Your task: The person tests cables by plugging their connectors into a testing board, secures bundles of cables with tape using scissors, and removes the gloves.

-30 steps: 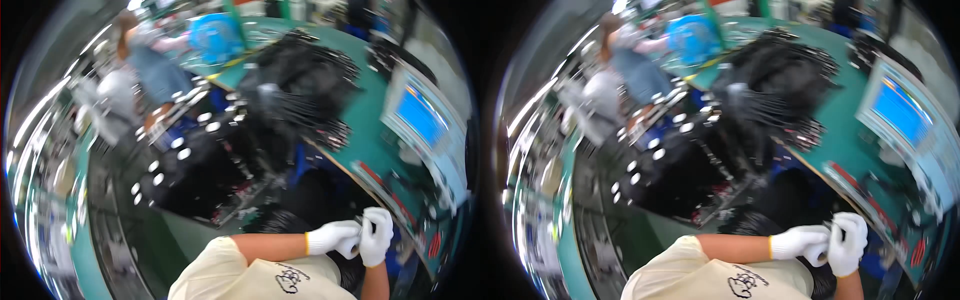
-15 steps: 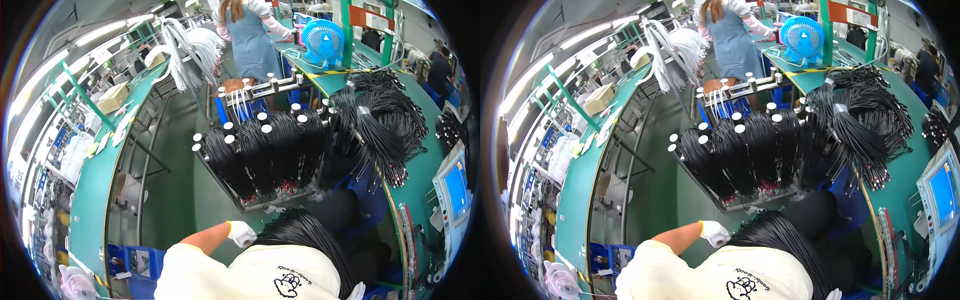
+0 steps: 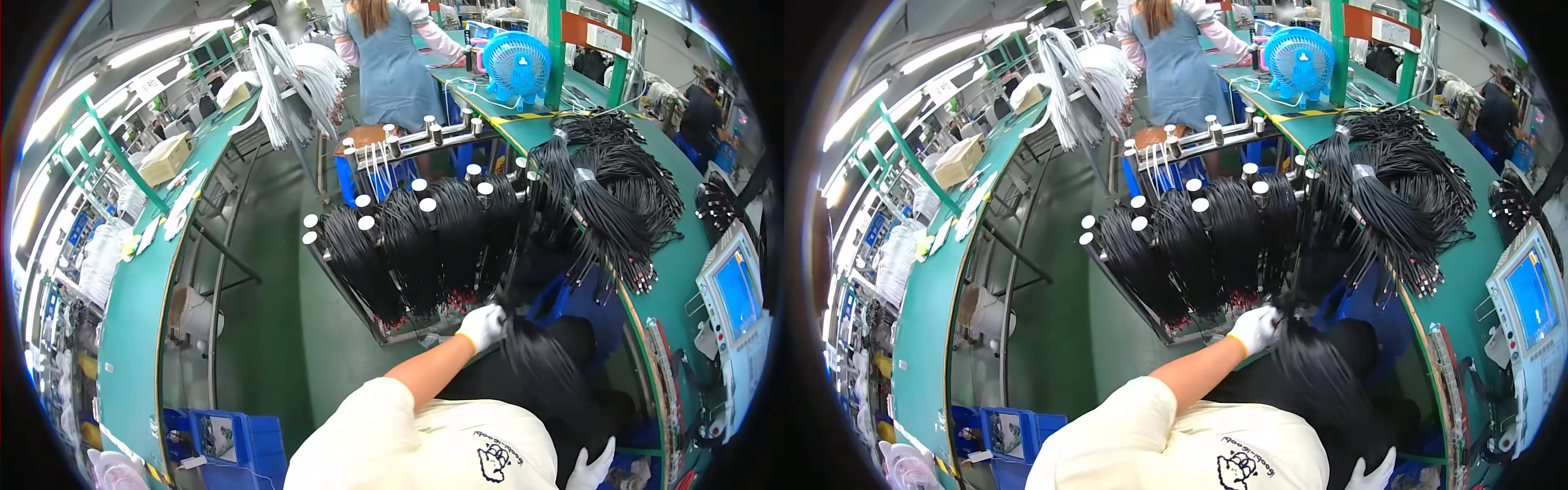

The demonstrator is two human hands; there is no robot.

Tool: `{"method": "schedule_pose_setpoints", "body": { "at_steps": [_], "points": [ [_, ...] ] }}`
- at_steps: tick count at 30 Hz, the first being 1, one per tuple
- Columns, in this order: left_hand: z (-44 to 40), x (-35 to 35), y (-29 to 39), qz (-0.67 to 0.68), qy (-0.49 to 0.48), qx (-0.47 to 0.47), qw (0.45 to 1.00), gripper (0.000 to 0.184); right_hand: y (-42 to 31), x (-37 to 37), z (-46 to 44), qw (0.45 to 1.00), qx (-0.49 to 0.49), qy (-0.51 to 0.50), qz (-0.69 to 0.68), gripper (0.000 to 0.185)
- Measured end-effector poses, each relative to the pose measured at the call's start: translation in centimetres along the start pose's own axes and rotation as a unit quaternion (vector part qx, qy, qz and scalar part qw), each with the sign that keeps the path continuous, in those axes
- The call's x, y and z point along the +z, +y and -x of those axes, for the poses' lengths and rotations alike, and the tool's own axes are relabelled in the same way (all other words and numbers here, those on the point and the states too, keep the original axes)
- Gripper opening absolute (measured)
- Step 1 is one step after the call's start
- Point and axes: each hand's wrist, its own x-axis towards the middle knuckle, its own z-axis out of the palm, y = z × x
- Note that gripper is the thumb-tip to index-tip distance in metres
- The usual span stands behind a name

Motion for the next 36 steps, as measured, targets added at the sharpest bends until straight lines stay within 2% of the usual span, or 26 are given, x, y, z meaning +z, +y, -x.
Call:
{"method": "schedule_pose_setpoints", "body": {
  "at_steps": [1, 4, 5, 6, 7, 8, 10, 12, 14, 16, 17, 18, 20, 22, 24, 26, 28, 31, 33, 34, 35, 36],
  "points": [
    [-1.7, 0.8, 0.9, -0.001, -0.026, -0.025, 0.999, 0.016, -0.4, -0.4, -0.9, 0.999, 0.031, -0.02, -0.005, 0.066],
    [-3.3, 4.6, -0.6, 0.021, -0.06, -0.121, 0.991, 0.025, 1.8, 2.9, -1.9, 0.999, 0.011, 0.019, -0.037, 0.087],
    [-3.4, 2.8, 1.2, 0.076, -0.049, -0.171, 0.981, 0.023, -0.9, 1.5, -2.2, 1.0, -0.02, -0.02, -0.011, 0.098],
    [-3.4, -1.3, 4.8, 0.13, -0.035, -0.219, 0.966, 0.021, -1.7, 1.6, -2.8, 0.997, -0.06, -0.044, 0.022, 0.102],
    [-3.6, -3.8, 6.7, 0.182, -0.022, -0.264, 0.947, 0.02, -2.3, 1.6, -4.0, 0.995, -0.048, -0.072, 0.046, 0.101],
    [-3.4, -3.8, 6.9, 0.247, -0.053, -0.26, 0.932, 0.022, -2.7, 1.5, -5.2, 0.991, -0.037, -0.103, 0.071, 0.101],
    [-3.0, -5.6, 10.5, 0.255, -0.058, -0.182, 0.948, 0.022, -2.6, 1.7, -8.1, 0.99, -0.028, -0.116, 0.076, 0.084],
    [-3.1, -4.7, 12.5, 0.189, -0.097, 0.054, 0.976, 0.02, -2.1, 1.4, -10.6, 0.986, -0.047, -0.153, 0.049, 0.087],
    [-3.9, -4.0, 16.1, 0.22, -0.288, 0.218, 0.906, 0.019, -2.6, 1.1, -13.1, 0.981, -0.078, -0.174, 0.027, 0.085],
    [-1.5, 1.5, 17.6, 0.236, -0.313, 0.412, 0.823, 0.017, -5.7, -0.4, -15.0, 0.971, -0.062, -0.228, 0.035, 0.084],
    [-0.1, 3.9, 18.3, 0.259, -0.432, 0.162, 0.848, 0.016, -6.0, 0.2, -15.7, 0.967, -0.076, -0.241, 0.022, 0.085],
    [1.1, 6.2, 18.7, 0.255, -0.517, -0.099, 0.811, 0.018, -7.1, -0.3, -15.7, 0.962, -0.087, -0.256, 0.042, 0.09],
    [1.6, 13.7, 17.5, 0.188, -0.551, -0.194, 0.79, 0.027, -8.6, -0.2, -16.1, 0.949, -0.049, -0.297, 0.097, 0.097],
    [-0.2, 12.7, 19.1, 0.124, -0.497, -0.035, 0.858, 0.029, -8.9, -0.9, -17.5, 0.933, 0.001, -0.355, 0.06, 0.103],
    [2.0, 19.3, 17.1, 0.328, -0.277, 0.024, 0.903, 0.032, -8.5, -1.7, -18.9, 0.92, 0.019, -0.391, -0.008, 0.103],
    [-0.2, 16.4, 17.5, 0.57, -0.363, -0.136, 0.724, 0.035, -6.6, -0.5, -19.4, 0.903, -0.029, -0.33, -0.272, 0.102],
    [-4.3, 12.2, 18.1, 0.402, -0.559, -0.084, 0.721, 0.031, -4.5, 1.8, -19.5, 0.893, -0.041, -0.284, -0.347, 0.094],
    [-3.1, 16.0, 17.5, 0.267, -0.611, 0.125, 0.734, 0.028, -3.0, 3.3, -18.9, 0.814, 0.02, -0.335, -0.475, 0.087],
    [1.8, 24.7, 14.1, 0.353, -0.562, 0.217, 0.716, 0.032, -1.4, 3.6, -18.0, 0.862, 0.006, -0.34, -0.377, 0.084],
    [4.4, 28.8, 12.2, 0.433, -0.553, 0.248, 0.667, 0.034, -0.8, 3.5, -17.8, 0.882, 0.0, -0.34, -0.328, 0.082],
    [0.7, 17.9, 16.3, 0.464, -0.683, 0.006, 0.564, 0.036, -3.8, 0.7, -17.4, 0.925, 0.011, -0.324, -0.198, 0.082],
    [-4.0, 4.8, 21.2, 0.459, -0.704, -0.275, 0.467, 0.038, -3.6, -0.1, -16.9, 0.926, 0.036, -0.325, -0.19, 0.082]
  ]
}}
